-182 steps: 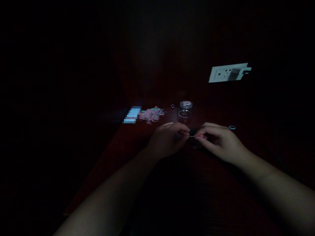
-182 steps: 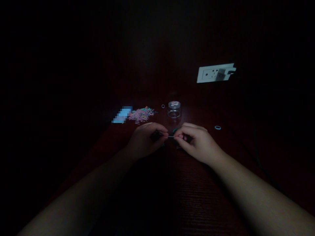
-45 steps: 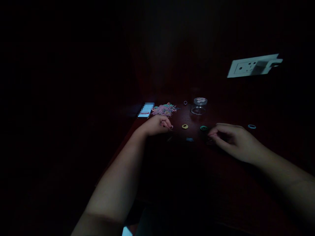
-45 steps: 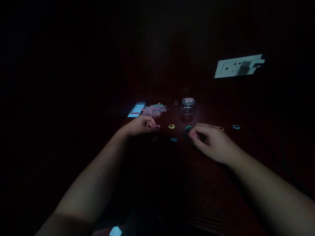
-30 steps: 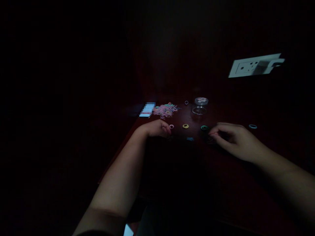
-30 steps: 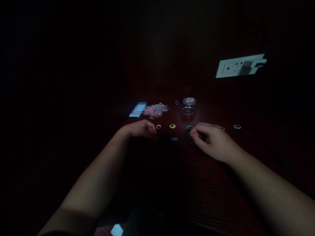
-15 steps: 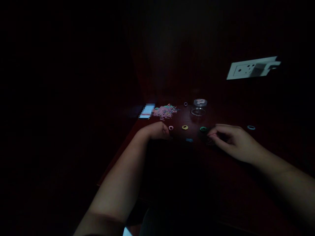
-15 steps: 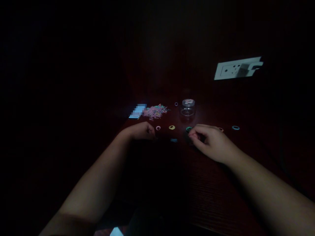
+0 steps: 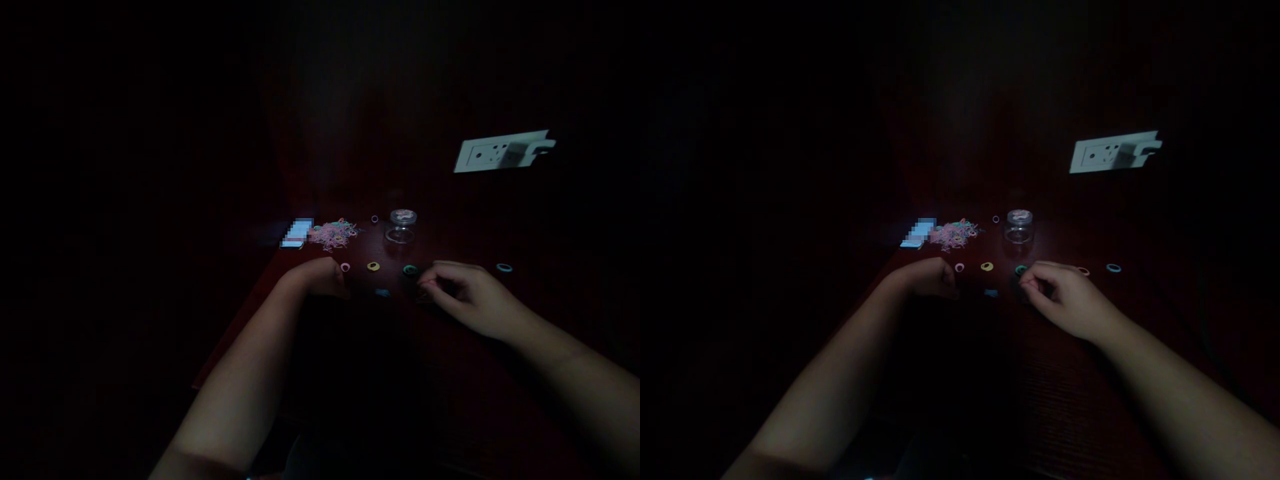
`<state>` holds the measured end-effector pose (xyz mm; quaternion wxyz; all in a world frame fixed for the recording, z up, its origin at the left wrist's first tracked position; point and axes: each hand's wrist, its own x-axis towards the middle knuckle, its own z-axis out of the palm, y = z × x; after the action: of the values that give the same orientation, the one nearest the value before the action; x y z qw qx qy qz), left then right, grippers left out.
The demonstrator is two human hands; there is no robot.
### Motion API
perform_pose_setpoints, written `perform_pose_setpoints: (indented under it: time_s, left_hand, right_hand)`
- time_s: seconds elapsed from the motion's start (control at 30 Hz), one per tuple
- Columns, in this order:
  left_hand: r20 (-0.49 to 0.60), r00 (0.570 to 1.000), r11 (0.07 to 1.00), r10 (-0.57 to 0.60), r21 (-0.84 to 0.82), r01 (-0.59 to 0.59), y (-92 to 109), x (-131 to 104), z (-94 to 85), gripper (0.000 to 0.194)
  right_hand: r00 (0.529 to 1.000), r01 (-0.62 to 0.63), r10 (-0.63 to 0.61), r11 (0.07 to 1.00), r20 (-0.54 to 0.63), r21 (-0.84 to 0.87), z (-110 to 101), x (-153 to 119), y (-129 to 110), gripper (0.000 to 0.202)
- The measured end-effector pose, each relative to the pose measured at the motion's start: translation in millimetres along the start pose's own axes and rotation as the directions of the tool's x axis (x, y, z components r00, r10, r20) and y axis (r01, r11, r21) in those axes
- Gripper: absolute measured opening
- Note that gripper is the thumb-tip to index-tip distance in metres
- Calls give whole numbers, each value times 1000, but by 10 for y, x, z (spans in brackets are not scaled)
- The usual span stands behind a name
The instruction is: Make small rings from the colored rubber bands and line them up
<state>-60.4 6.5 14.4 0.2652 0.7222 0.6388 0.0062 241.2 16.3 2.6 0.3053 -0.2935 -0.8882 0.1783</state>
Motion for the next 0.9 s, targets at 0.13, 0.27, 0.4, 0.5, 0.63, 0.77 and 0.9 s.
perform_pose_setpoints:
  time_s: [0.13,0.27,0.4,0.5,0.63,0.77,0.9]
  left_hand:
    - [-34,999,1000,3,7,-3,5,8,12,19]
    - [-21,1000,1000,-3,24,3,2,-5,-1,22]
    - [-25,1000,1000,-15,25,16,-6,-13,-11,28]
    - [-36,999,999,-8,33,9,-31,6,-3,27]
    - [-51,999,1000,8,25,-7,-69,29,15,21]
    - [-49,999,1000,-2,-2,2,-67,15,16,18]
    - [-37,999,1000,-17,6,17,-55,4,11,18]
  right_hand:
    - [1000,-3,3,1000,-1,2,1,-3,3,18]
    - [1000,-14,14,1000,7,1,6,-4,19,18]
    - [1000,-19,19,1000,6,-1,3,-7,19,17]
    - [1000,-15,15,1000,-1,7,-3,-9,20,17]
    - [1000,-11,11,1000,1,5,-5,-9,27,17]
    - [1000,-12,12,1000,-2,1,-4,-4,15,18]
    - [1000,-16,16,1000,-5,7,-9,0,-4,17]
